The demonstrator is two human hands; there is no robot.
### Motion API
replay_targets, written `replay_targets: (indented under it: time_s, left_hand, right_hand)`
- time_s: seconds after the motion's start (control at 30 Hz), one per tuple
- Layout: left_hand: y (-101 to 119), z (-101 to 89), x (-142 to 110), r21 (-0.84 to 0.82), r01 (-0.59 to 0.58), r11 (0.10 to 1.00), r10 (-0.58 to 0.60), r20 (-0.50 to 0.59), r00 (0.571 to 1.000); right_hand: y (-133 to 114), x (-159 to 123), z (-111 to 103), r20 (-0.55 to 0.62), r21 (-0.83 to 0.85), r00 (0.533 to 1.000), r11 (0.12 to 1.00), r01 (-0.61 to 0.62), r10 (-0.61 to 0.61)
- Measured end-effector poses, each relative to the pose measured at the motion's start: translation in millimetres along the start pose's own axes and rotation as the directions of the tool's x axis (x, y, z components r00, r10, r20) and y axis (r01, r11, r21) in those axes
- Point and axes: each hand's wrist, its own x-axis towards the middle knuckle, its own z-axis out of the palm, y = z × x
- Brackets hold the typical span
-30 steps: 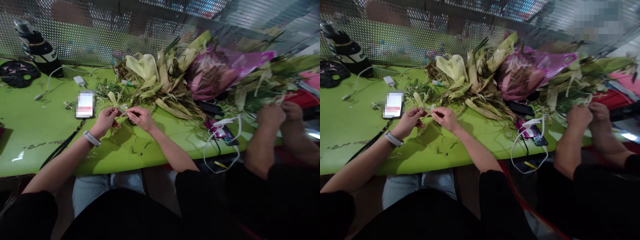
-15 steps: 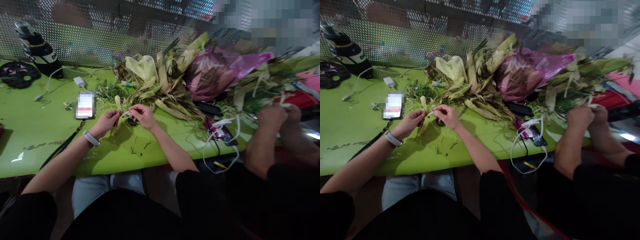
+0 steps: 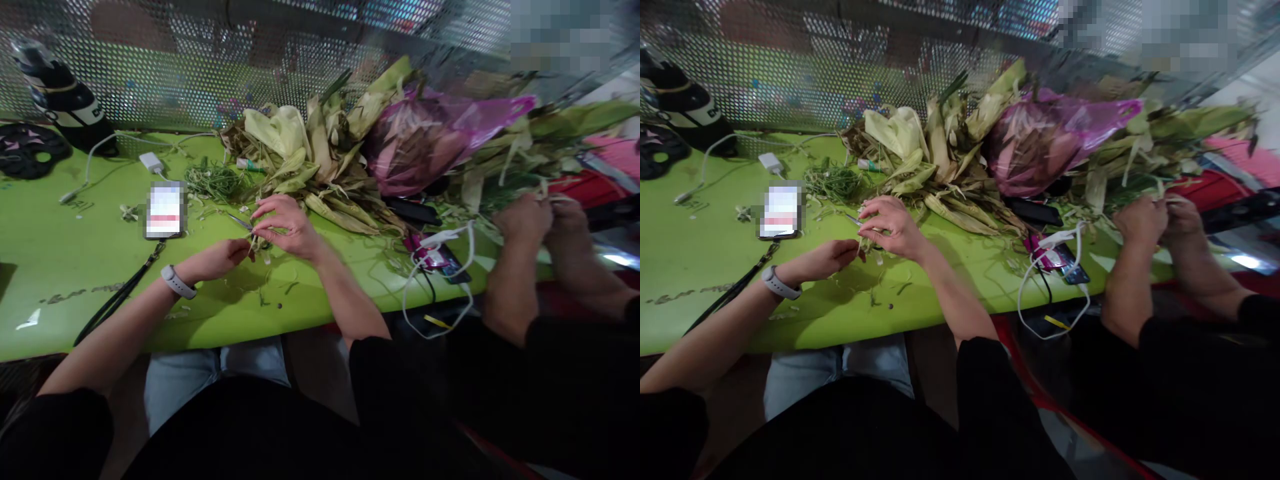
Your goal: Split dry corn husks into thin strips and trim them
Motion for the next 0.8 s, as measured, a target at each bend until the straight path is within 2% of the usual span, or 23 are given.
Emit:
replay_targets:
  time_s: [0.07,0.1,0.17,0.23,0.27,0.3,0.33,0.4,0.43,0.5,0.67,0.73,0.8]
  left_hand:
    - [6,-0.5,-2,-0.014,-0.072,0.997,0.074,0.152,0.986]
    - [10,-1.2,-3,-0.049,-0.1,0.994,0.109,0.226,0.968]
    - [16,-3.1,-5,-0.17,-0.12,0.978,0.171,0.335,0.927]
    - [21,-5.9,-7,-0.315,-0.092,0.944,0.218,0.391,0.894]
    - [21,-7.6,-8,-0.377,-0.069,0.924,0.227,0.394,0.891]
    - [20,-9.5,-8,-0.428,-0.045,0.903,0.22,0.37,0.903]
    - [17,-11.5,-7,-0.474,-0.027,0.88,0.197,0.313,0.929]
    - [9,-16.0,-5,-0.568,-0.002,0.823,0.096,0.136,0.986]
    - [4,-18.4,-4,-0.617,0.0,0.787,0.029,0.036,0.999]
    - [-6,-22.3,0,-0.677,0.006,0.736,-0.095,-0.094,0.991]
    - [-14,-22.7,5,-0.662,0.062,0.747,-0.269,-0.215,0.939]
    - [-13,-19.8,5,-0.666,0.042,0.745,-0.286,-0.262,0.922]
    - [-13,-16.7,5,-0.696,0.015,0.718,-0.303,-0.294,0.907]
  right_hand:
    - [1,-1,-7,0.161,0.202,0.985,0.975,-0.097,0.065]
    - [3,-1,-9,0.242,0.317,0.966,0.933,-0.169,0.092]
    - [10,-3,-8,0.382,0.518,0.915,0.789,-0.331,0.133]
    - [18,-5,1,0.485,0.631,0.857,0.61,-0.479,0.171]
    - [21,-6,8,0.518,0.663,0.832,0.522,-0.537,0.197]
    - [24,-6,16,0.548,0.673,0.804,0.45,-0.587,0.23]
    - [27,-6,24,0.546,0.694,0.796,0.39,-0.605,0.262]
    - [30,-5,38,0.464,0.768,0.816,0.303,-0.565,0.345]
    - [31,-4,43,0.407,0.799,0.823,0.282,-0.531,0.397]
    - [31,-3,49,0.324,0.823,0.811,0.278,-0.496,0.488]
    - [21,-1,55,0.253,0.787,0.775,0.343,-0.513,0.579]
    - [16,-2,57,0.226,0.767,0.776,0.384,-0.515,0.589]
    - [12,-3,58,0.205,0.706,0.797,0.478,-0.523,0.569]
